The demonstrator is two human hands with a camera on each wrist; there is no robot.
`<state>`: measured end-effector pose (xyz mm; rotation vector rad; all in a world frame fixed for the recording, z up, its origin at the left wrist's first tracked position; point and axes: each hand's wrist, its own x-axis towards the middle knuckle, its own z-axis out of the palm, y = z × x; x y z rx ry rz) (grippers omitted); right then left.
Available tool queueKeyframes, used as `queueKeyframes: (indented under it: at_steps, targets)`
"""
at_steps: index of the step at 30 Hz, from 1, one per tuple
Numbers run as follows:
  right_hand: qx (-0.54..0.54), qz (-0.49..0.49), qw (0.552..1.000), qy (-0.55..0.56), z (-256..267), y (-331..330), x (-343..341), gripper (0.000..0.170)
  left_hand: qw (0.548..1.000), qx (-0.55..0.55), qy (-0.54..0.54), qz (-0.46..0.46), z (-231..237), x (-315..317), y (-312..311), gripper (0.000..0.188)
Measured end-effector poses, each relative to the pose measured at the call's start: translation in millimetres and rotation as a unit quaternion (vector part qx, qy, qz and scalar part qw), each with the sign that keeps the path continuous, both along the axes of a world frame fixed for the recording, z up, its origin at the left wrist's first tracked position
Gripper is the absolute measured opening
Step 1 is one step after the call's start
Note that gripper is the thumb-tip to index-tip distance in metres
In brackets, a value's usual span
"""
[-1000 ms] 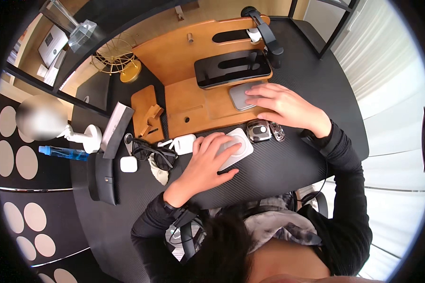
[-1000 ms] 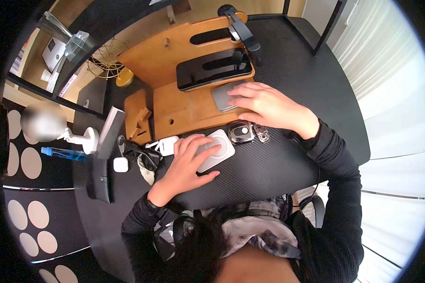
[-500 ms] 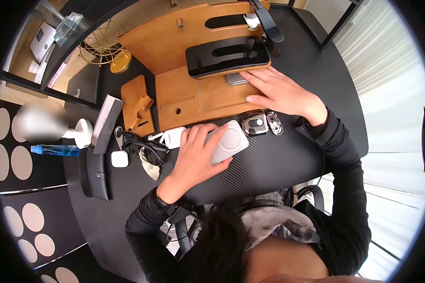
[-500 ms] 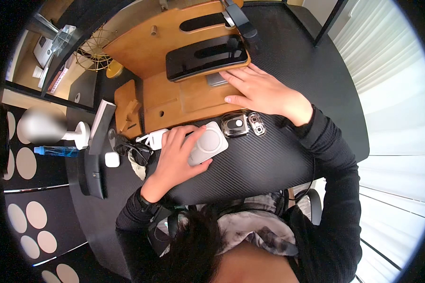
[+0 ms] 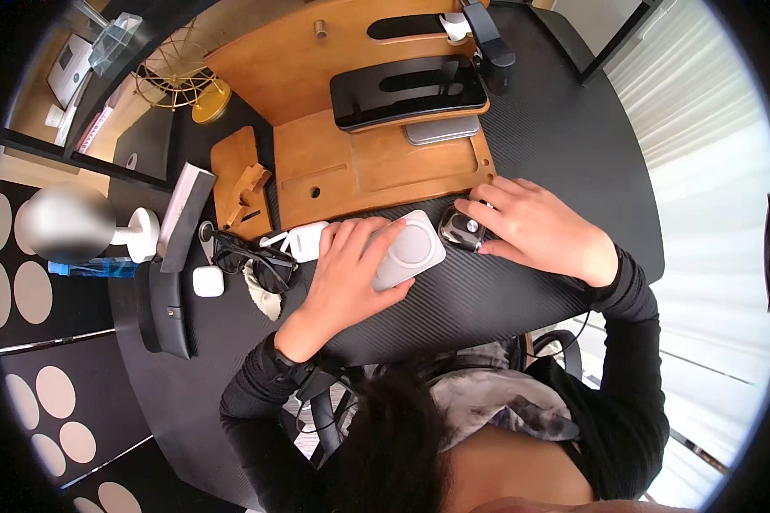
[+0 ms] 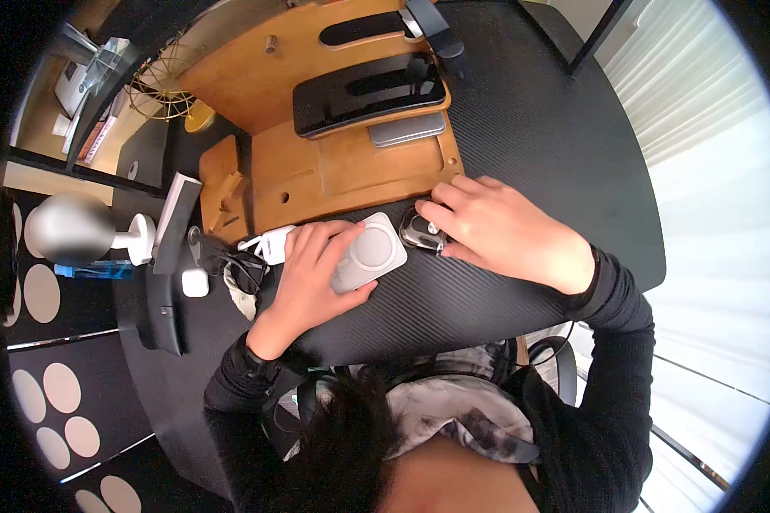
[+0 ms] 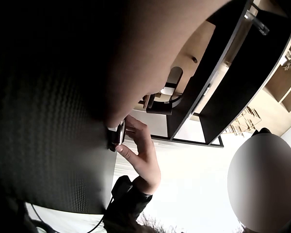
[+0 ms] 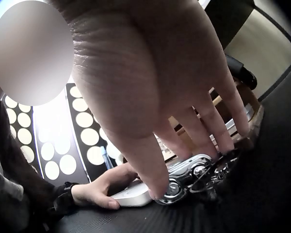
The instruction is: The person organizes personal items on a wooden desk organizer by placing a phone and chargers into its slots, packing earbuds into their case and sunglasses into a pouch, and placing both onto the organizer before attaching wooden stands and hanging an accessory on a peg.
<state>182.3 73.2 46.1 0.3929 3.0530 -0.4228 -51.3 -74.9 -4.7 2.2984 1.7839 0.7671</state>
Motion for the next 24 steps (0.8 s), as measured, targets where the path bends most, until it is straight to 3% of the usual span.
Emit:
queueKeyframes:
  at_steps: [6,17,19,21,24]
  targets:
    - [-0.037,-0.029,0.998,0.053,-7,-3,10,0.072,1.000,0.005,0.012,-0.003,8,4,2,0.067]
    - [-0.145,-0.037,0.978,0.143,-11,25,21,0.043,0.998,0.020,0.059,-0.012,-2,57,45,0.070]
    - [-0.226,-0.035,0.944,0.239,-13,30,19,0.040,0.999,-0.011,0.035,-0.006,-3,55,48,0.065]
    - [-0.244,-0.048,0.933,0.261,-15,31,17,0.037,1.000,-0.015,0.018,-0.008,-1,52,48,0.060]
    - [-0.468,-0.095,0.816,0.325,-26,29,15,0.038,1.000,-0.024,-0.013,-0.008,0,49,48,0.057]
